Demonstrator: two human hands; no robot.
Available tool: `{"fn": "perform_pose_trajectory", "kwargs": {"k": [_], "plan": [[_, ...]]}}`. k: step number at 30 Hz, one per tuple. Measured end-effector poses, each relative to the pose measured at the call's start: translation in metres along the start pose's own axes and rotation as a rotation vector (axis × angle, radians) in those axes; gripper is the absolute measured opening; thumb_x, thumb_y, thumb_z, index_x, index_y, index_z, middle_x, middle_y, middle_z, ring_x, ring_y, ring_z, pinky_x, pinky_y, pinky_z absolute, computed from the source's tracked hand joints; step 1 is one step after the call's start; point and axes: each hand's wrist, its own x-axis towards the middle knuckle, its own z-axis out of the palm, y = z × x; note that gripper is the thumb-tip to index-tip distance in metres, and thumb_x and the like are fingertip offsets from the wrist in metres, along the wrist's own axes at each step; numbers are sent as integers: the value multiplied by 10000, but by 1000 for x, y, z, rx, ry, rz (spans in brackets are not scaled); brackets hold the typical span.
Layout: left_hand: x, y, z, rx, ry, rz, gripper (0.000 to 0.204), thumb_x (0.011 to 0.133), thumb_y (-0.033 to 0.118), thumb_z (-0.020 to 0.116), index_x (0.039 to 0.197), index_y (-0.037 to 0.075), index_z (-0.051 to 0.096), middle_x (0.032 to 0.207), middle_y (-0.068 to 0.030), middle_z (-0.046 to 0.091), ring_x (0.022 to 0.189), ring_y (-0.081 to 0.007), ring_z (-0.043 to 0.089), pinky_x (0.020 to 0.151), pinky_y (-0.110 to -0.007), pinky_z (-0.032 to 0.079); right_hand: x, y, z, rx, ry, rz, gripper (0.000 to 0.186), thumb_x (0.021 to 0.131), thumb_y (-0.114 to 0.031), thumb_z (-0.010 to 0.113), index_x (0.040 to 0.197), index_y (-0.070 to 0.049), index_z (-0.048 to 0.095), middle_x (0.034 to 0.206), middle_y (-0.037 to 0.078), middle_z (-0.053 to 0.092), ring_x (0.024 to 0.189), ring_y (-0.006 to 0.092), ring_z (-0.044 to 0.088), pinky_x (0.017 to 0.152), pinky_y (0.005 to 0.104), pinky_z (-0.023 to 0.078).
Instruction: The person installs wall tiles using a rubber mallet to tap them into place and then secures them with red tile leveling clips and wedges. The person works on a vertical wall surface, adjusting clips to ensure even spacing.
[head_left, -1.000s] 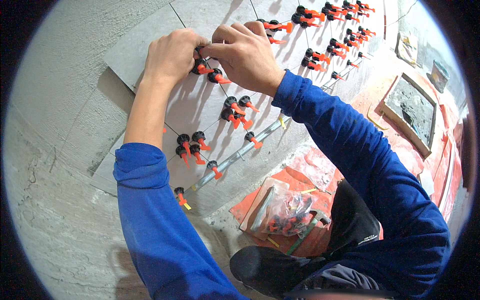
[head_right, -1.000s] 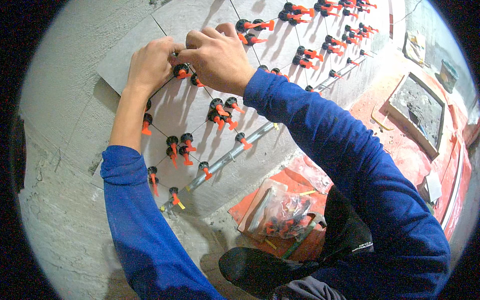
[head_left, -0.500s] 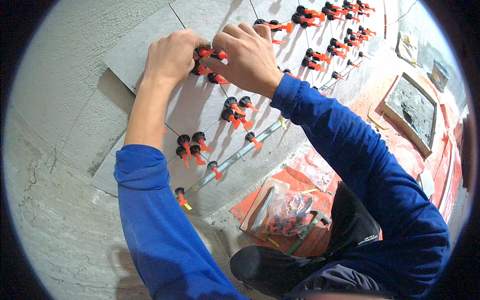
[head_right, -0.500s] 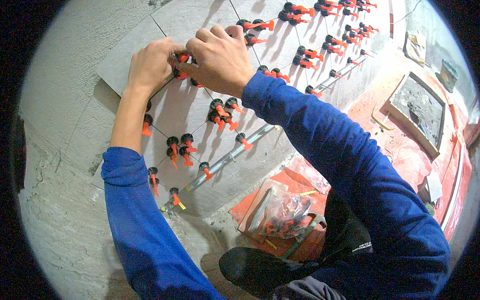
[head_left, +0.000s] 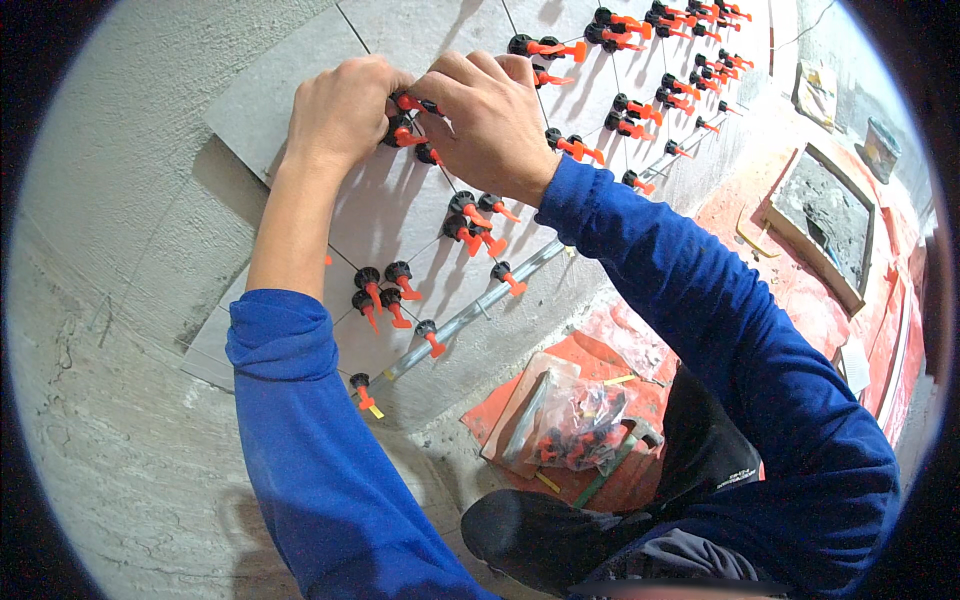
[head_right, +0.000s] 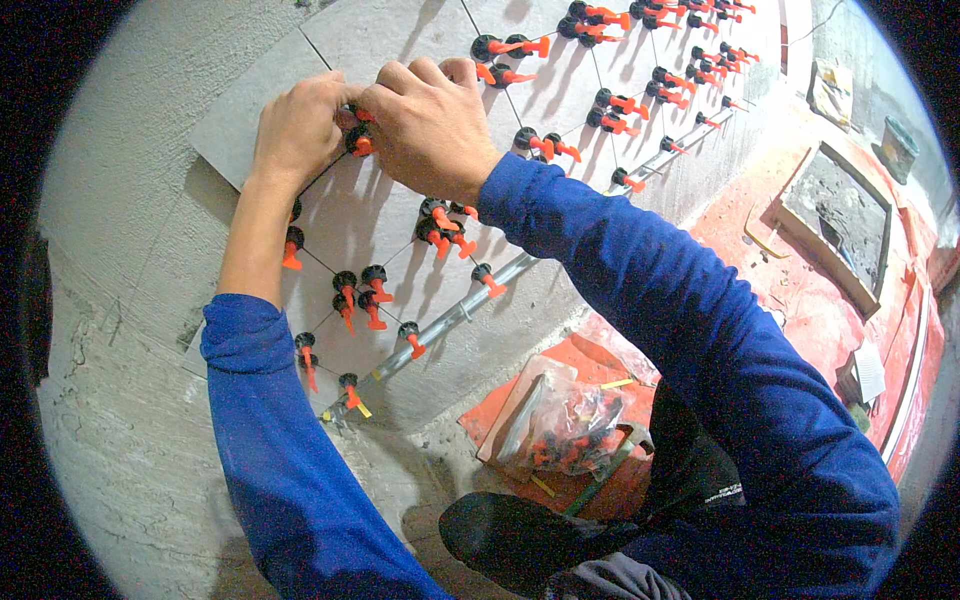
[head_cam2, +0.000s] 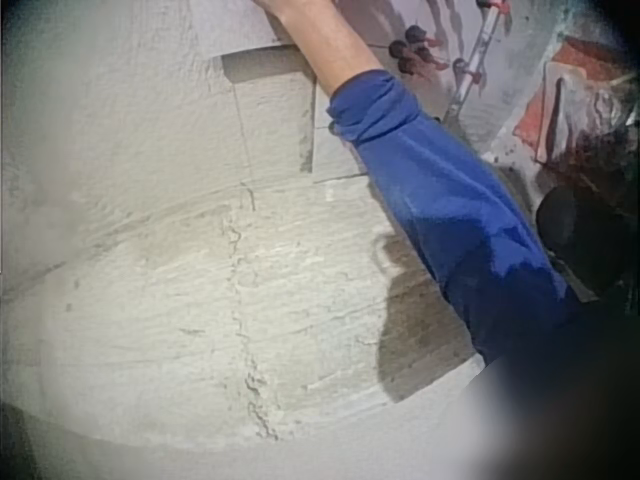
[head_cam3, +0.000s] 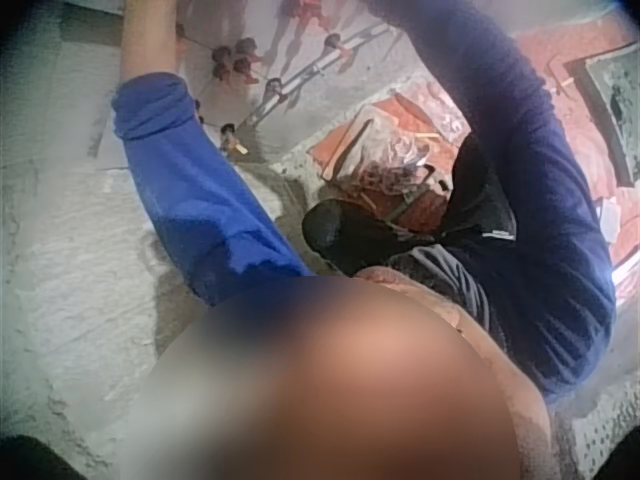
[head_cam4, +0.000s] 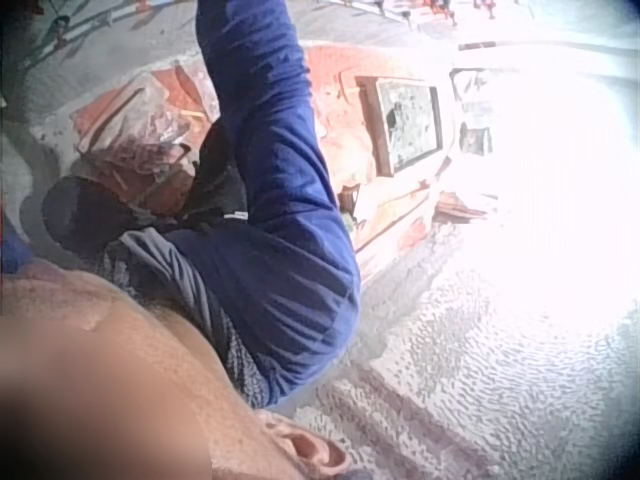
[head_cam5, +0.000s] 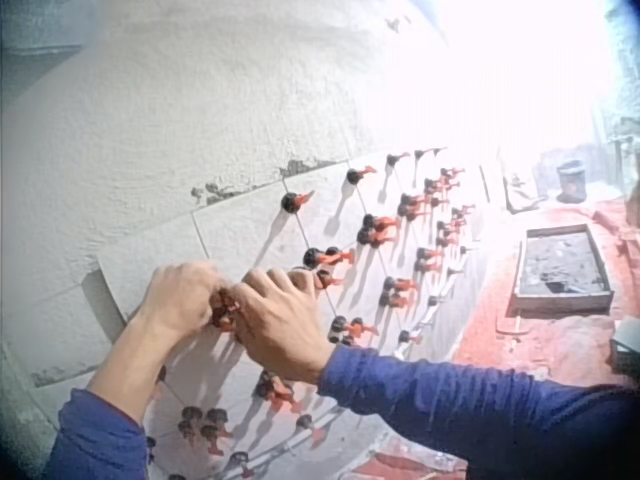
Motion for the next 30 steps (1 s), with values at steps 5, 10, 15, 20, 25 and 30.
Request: {"fn": "perform_pose_trajectory", "kwargs": {"k": [5,10,15,20,25,30], "plan": [[0,0,-1,-26,-19,-8,330,811,44,631,1023,265,755,946,-51,703,874,-294,693,760,-416,559,0,2,-1,33,14,-29,368,795,-177,665,1156,-245,652,915,-2,603,927,214,580,880,449,384],[0,-1,-1,0,-7,10,337,815,42,618,1024,269,754,955,-52,700,871,-291,691,760,-417,555,-1,1,-1,34,2,-18,404,782,-158,670,1175,-246,642,887,-2,615,931,214,588,898,452,383],[0,-1,0,10,-26,-8,321,818,50,627,1022,264,752,957,-57,697,860,-294,692,758,-417,555,0,2,2,33,-1,-36,409,778,-158,670,1176,-250,641,895,-1,622,928,215,591,912,461,379],[1,0,-2,4,-51,-16,291,822,62,642,1022,244,752,949,-57,698,855,-287,694,760,-413,554,1,0,0,15,-18,-19,367,783,-179,673,1143,-245,652,954,5,626,958,217,585,918,464,371],[-1,0,-7,-148,-76,-94,308,817,81,667,1080,224,736,980,-73,702,917,-287,682,802,-429,540,-2,3,-12,52,-52,31,308,798,-224,685,1105,-219,661,1006,21,628,1009,233,571,918,461,365],[-3,-4,-6,-233,-115,-170,380,784,86,706,1139,221,718,1043,-105,705,965,-301,671,851,-428,523,-1,5,-19,87,-55,27,302,791,-260,716,1084,-203,669,1003,19,632,1011,235,569,917,457,365]]}}
